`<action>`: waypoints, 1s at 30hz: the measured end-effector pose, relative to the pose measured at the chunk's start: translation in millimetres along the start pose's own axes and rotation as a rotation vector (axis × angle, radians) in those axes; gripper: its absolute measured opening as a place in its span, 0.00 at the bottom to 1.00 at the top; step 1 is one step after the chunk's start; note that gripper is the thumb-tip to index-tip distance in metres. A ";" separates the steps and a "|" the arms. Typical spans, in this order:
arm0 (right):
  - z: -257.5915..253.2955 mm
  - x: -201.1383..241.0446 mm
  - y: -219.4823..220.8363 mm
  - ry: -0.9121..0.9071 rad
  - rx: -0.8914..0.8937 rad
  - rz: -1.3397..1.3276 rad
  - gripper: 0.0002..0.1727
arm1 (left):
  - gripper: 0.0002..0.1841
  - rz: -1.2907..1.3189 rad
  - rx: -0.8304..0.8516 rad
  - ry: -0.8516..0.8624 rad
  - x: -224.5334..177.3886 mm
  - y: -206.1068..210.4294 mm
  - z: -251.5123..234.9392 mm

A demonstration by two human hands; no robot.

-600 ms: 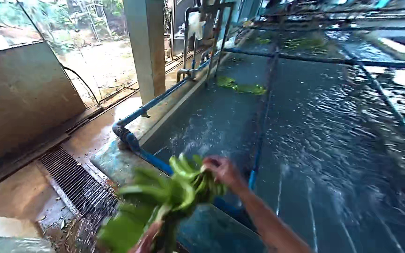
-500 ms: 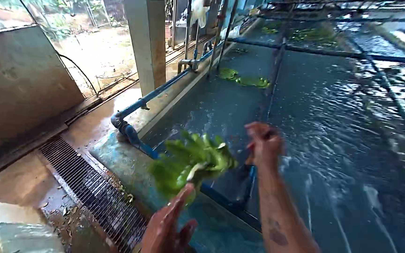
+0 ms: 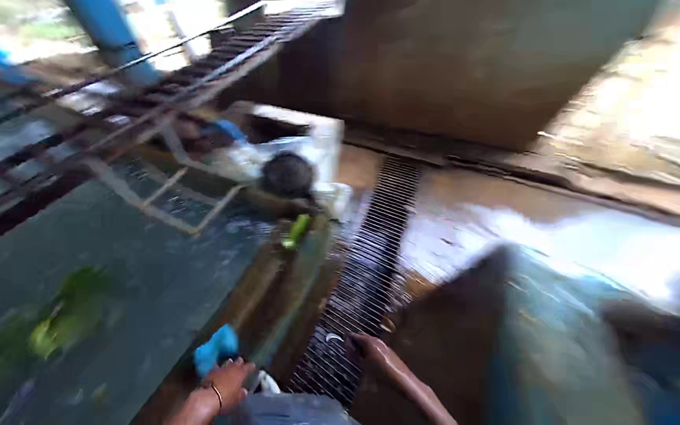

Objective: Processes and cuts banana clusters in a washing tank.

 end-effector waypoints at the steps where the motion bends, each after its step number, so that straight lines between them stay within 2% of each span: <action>1: -29.8 53.6 10.3 -0.096 0.064 0.090 0.19 | 0.33 0.153 -0.093 -0.059 55.9 6.2 18.4; 4: -104.3 196.9 42.1 -0.341 0.218 0.178 0.17 | 0.32 0.601 -0.367 -0.231 206.5 42.0 78.5; 7: -179.2 303.3 78.1 -0.439 0.342 0.072 0.21 | 0.31 1.000 -0.645 -0.470 328.4 106.5 123.5; 9: -229.6 357.6 104.2 -0.401 0.369 0.076 0.31 | 0.33 1.141 -0.829 -0.701 389.4 154.3 146.1; 10: -256.2 382.2 119.2 -0.395 0.368 0.129 0.33 | 0.33 1.193 -0.915 -0.816 414.3 175.9 156.4; 12: -310.6 419.6 159.9 -0.403 0.421 0.382 0.28 | 0.34 1.293 -1.079 -0.970 455.0 215.2 166.6; 14: -352.1 421.7 216.7 -0.411 0.631 0.726 0.27 | 0.37 1.376 -1.085 -0.989 483.7 243.4 152.7; 16: -365.1 397.4 273.0 -0.445 0.931 0.950 0.32 | 0.41 1.458 -0.993 -0.851 499.2 244.9 119.3; 18: -356.6 368.8 312.4 -0.425 1.170 0.959 0.34 | 0.43 1.541 -0.943 -0.736 509.4 229.5 83.9; 20: -345.8 345.3 332.9 -0.341 1.307 0.883 0.31 | 0.37 1.672 -0.926 -0.723 521.9 205.2 58.1; 21: -342.4 337.5 336.7 -0.308 1.328 0.881 0.29 | 0.33 1.741 -0.962 -0.698 528.6 191.1 46.4; 23: -348.0 334.9 336.3 -0.265 1.291 0.932 0.25 | 0.31 1.875 -1.109 -0.604 551.3 161.6 23.2; 25: -358.8 331.7 325.6 -0.227 1.240 0.896 0.23 | 0.37 2.125 -1.211 -0.549 576.4 135.5 -5.7; 27: -369.0 321.0 314.1 -0.190 1.218 0.776 0.22 | 0.41 2.320 -1.230 -0.578 604.6 110.3 -31.2; 30: -382.3 320.5 288.2 -0.122 1.078 0.592 0.23 | 0.28 2.242 -1.211 -0.594 649.6 75.7 -52.1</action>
Point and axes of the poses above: each hand's wrist, its own z-axis away from the middle knuckle, its own y-axis out of the palm, x = y × z, the point moved 10 cm from there along -z, towards the middle knuckle, and after that the axes turned 6 degrees about x, right-handed, at the moved point
